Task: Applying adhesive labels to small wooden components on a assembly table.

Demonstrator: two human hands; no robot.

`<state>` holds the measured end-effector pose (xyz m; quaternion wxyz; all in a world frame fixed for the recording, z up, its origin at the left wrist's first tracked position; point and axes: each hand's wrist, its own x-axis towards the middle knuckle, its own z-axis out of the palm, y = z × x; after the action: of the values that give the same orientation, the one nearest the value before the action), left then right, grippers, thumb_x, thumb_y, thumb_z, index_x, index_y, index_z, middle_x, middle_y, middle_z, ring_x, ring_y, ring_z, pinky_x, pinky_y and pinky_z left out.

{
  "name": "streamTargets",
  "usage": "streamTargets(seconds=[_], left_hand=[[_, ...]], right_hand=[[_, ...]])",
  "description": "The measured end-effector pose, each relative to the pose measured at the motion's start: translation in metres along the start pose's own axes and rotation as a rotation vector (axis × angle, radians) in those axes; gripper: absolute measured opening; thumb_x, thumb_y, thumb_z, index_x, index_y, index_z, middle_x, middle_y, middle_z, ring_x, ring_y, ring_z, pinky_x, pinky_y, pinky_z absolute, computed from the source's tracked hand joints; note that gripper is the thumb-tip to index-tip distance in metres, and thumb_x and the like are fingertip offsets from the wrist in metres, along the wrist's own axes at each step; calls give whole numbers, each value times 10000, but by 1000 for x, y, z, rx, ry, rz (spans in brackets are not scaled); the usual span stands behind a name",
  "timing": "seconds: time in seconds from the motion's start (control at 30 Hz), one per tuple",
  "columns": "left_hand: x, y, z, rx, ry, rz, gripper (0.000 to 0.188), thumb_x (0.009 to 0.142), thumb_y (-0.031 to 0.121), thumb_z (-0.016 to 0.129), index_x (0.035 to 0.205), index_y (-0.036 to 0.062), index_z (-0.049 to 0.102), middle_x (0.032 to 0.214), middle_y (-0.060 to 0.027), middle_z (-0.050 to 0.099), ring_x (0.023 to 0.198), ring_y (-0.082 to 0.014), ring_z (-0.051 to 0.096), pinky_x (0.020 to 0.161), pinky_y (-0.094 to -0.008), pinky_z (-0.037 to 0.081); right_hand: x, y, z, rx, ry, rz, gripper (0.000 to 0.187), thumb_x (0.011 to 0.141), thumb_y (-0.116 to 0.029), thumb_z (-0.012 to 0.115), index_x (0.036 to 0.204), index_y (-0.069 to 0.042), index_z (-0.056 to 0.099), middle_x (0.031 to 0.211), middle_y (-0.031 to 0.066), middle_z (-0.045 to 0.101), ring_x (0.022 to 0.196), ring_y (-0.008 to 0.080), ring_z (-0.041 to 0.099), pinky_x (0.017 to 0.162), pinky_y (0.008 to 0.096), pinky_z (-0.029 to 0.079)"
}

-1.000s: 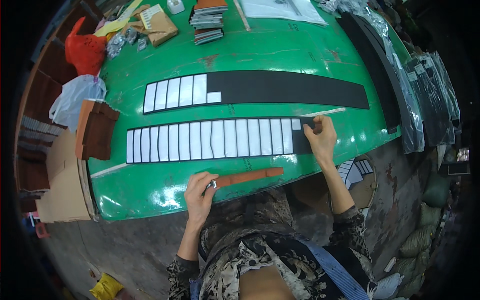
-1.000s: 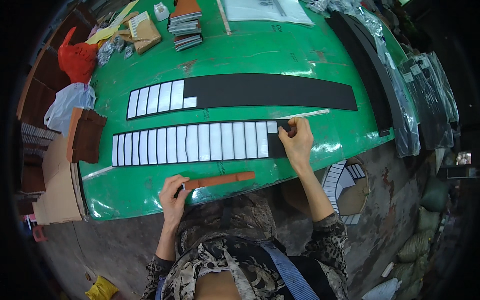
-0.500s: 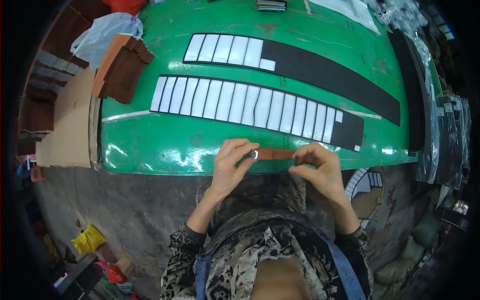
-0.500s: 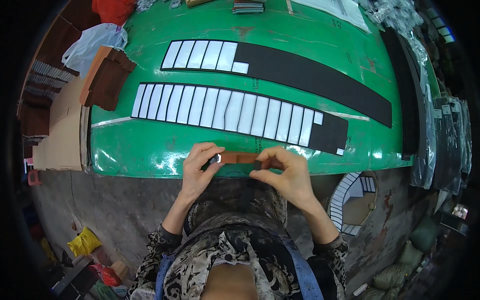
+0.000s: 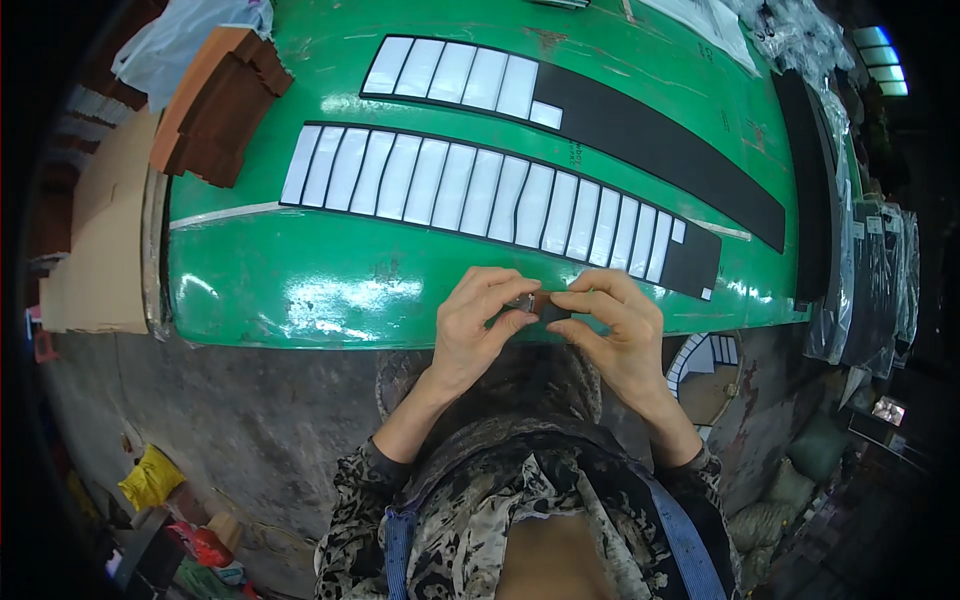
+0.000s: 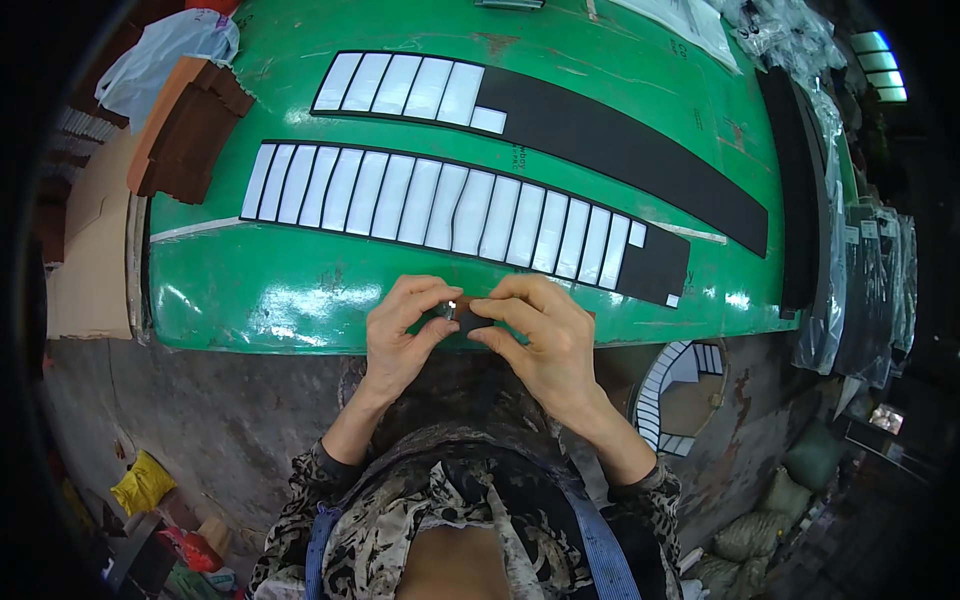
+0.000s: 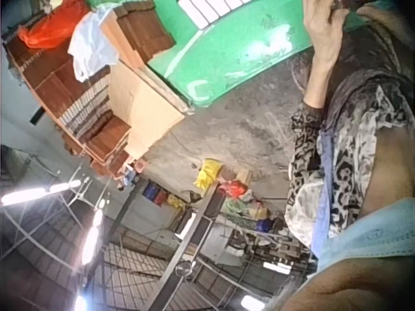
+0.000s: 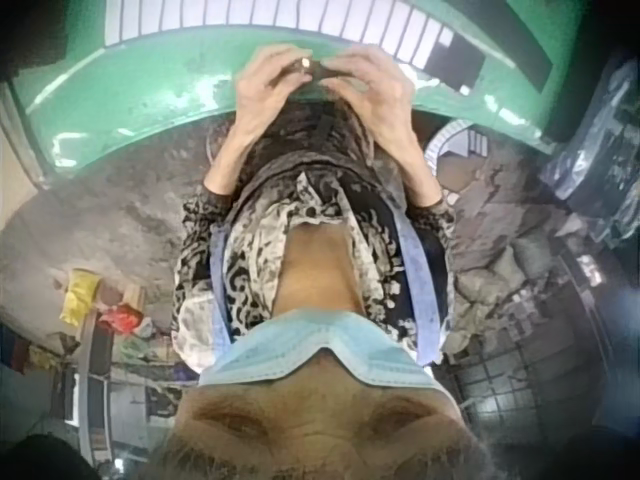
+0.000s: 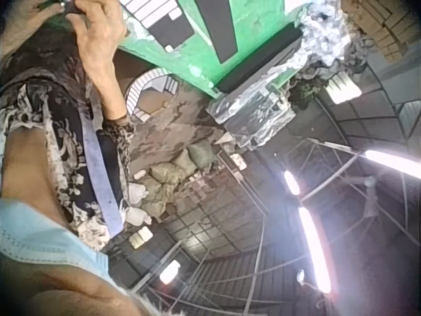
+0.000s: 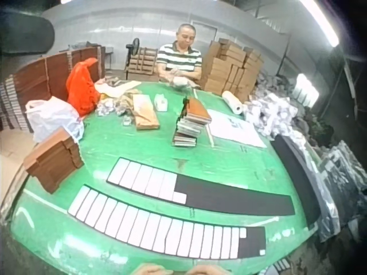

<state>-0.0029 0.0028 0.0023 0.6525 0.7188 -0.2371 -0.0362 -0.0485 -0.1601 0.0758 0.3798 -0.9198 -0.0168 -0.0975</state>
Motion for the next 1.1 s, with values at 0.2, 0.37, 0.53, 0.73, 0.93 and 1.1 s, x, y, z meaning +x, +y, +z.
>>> streamTargets(seconds=[0.2, 0.37, 0.53, 0.73, 0.93, 1.1], left_hand=[[1, -6, -1, -11, -13, 44, 319, 674, -7, 735, 982, 36, 661, 942, -79, 623, 858, -201, 594, 713, -292, 490], [2, -3, -1, -52, -5, 6, 335, 628, 11, 737, 954, 50, 665, 920, -68, 616, 853, -244, 581, 722, -337, 468], [2, -5, -4, -16, -30, 30, 320, 635, 12, 743, 946, 48, 677, 920, -67, 617, 848, -213, 580, 704, -305, 476], [1, -6, -5, 10, -34, 46, 317, 635, 10, 749, 943, 50, 683, 919, -64, 621, 840, -202, 578, 692, -294, 477], [2, -5, -5, 18, -31, 53, 312, 638, 14, 749, 940, 51, 683, 917, -64, 621, 838, -203, 578, 688, -295, 476], [2, -5, -5, 30, -26, 61, 309, 637, 16, 749, 937, 49, 681, 917, -65, 622, 837, -207, 579, 690, -300, 475]], right_hand=[[0, -2, 1, 1, -25, 97, 311, 609, -48, 792, 905, -43, 697, 840, 41, 551, 704, 145, 560, 571, 271, 452], [-4, -3, 6, 41, -10, 125, 306, 615, -30, 790, 904, -14, 690, 844, 59, 558, 740, 163, 564, 611, 276, 459], [-5, -4, 8, 50, -23, 148, 318, 608, -24, 791, 908, -4, 687, 841, 64, 559, 765, 174, 570, 626, 284, 463], [-5, -4, 9, 27, -25, 127, 315, 605, -25, 790, 902, -3, 687, 838, 67, 559, 753, 179, 573, 620, 287, 464], [-4, -3, 10, -10, -8, 90, 318, 597, -30, 792, 898, -7, 688, 827, 66, 562, 740, 176, 578, 604, 287, 465], [-5, -2, 12, -32, 14, 63, 315, 598, -32, 792, 894, -13, 688, 821, 62, 564, 716, 171, 578, 582, 285, 463]])
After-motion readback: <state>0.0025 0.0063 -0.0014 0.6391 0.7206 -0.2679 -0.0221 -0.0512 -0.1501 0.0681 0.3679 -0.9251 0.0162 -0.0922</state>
